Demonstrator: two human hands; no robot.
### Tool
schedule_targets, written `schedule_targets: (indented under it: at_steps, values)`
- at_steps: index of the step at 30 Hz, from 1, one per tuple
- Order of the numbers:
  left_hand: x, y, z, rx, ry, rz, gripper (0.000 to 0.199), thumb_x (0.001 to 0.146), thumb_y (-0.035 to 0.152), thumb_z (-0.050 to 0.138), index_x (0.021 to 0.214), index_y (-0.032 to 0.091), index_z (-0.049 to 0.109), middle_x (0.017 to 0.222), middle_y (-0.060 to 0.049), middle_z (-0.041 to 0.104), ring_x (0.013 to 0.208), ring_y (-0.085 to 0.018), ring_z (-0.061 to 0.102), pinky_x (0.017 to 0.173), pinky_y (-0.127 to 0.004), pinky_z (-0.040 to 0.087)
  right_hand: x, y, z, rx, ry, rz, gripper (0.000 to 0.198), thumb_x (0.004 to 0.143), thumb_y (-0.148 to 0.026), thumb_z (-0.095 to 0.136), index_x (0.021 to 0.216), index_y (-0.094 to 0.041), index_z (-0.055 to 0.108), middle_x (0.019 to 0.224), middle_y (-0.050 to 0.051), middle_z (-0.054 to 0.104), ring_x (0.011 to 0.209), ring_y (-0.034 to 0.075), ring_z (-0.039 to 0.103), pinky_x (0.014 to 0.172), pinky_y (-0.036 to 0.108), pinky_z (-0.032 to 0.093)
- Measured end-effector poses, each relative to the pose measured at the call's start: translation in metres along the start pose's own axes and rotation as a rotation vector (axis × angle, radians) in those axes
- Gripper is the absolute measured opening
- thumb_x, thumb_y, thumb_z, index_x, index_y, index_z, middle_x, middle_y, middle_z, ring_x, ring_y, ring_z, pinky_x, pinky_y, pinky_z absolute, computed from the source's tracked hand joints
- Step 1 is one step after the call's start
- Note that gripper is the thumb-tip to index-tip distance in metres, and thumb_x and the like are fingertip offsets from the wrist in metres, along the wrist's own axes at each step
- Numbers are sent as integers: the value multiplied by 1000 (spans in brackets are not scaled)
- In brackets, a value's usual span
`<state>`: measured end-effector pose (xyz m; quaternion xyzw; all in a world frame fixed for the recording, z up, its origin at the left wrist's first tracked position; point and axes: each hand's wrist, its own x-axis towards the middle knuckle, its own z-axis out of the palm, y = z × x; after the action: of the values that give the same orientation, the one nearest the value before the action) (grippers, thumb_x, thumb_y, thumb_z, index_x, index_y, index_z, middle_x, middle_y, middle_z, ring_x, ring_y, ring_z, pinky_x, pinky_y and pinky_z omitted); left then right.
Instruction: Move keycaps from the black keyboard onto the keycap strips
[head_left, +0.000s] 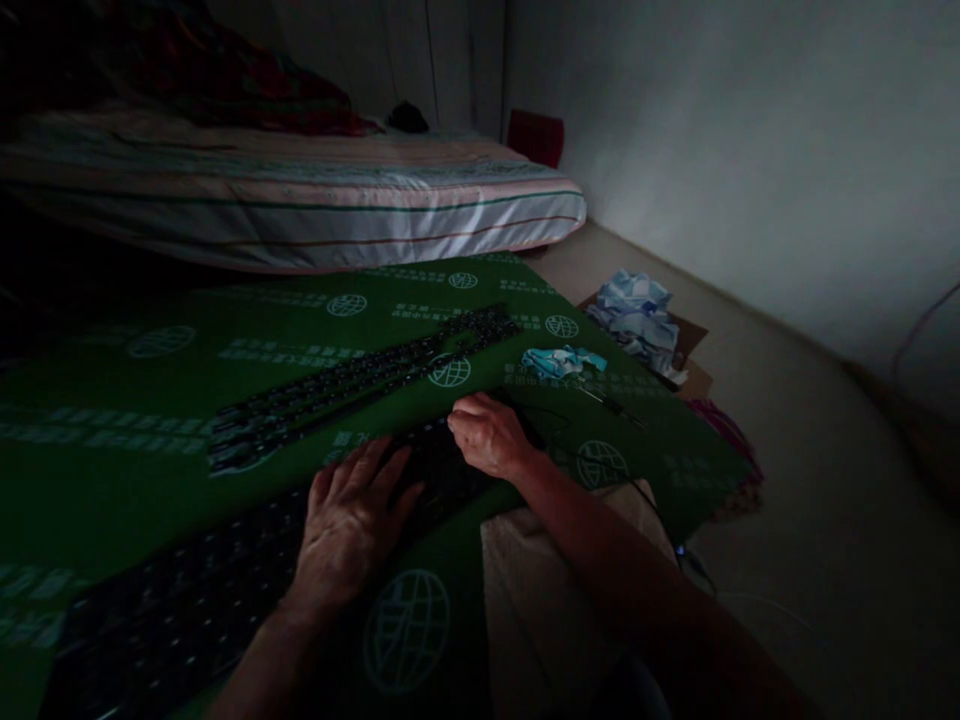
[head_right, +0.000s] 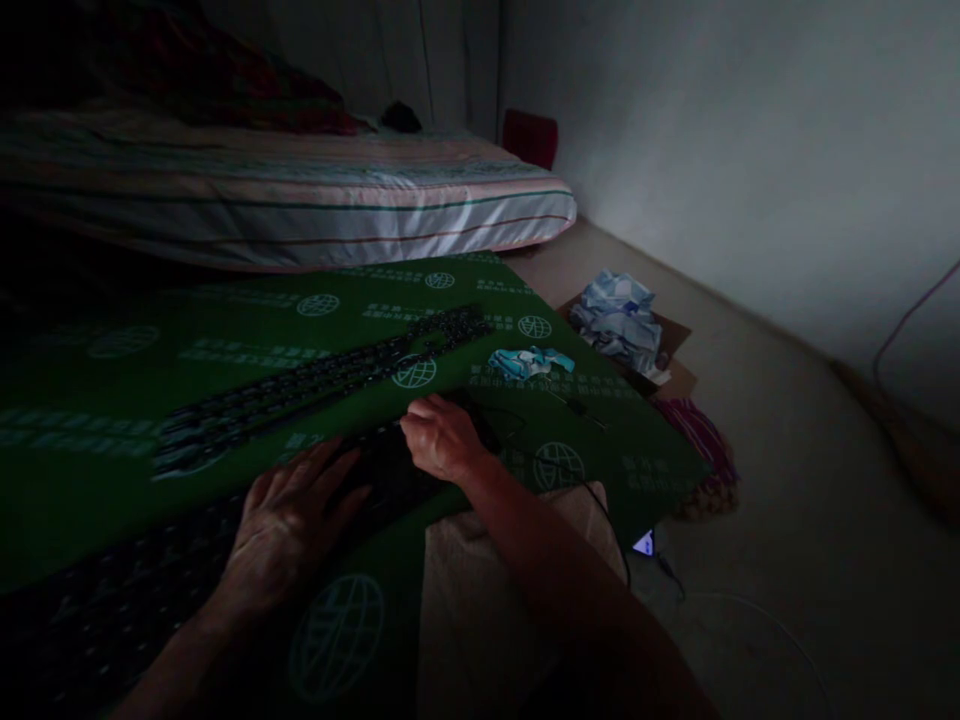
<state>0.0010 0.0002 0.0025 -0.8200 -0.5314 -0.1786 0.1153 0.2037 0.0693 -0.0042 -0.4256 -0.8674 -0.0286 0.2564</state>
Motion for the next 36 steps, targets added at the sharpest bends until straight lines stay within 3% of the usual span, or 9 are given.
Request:
schedule_targets:
  at_steps: [28,36]
  values:
    - [-12,10,-8,-61,-79,-117,37,86,34,54,121,22,57,134,-12,52,121,-31,48,100,-53,35,-9,-5,3,218,116,44,21,85,-13,48,82,-21,67,91,6,66,88,17,57,80,28,48]
    - [-12,13,-9,-116,-27,-157,35,84,33,57,117,23,60,131,-10,55,120,-30,50,101,-53,35,-10,-4,3,310,156,59,22,84,-13,48,86,-22,68,90,6,67,86,17,61,79,29,52]
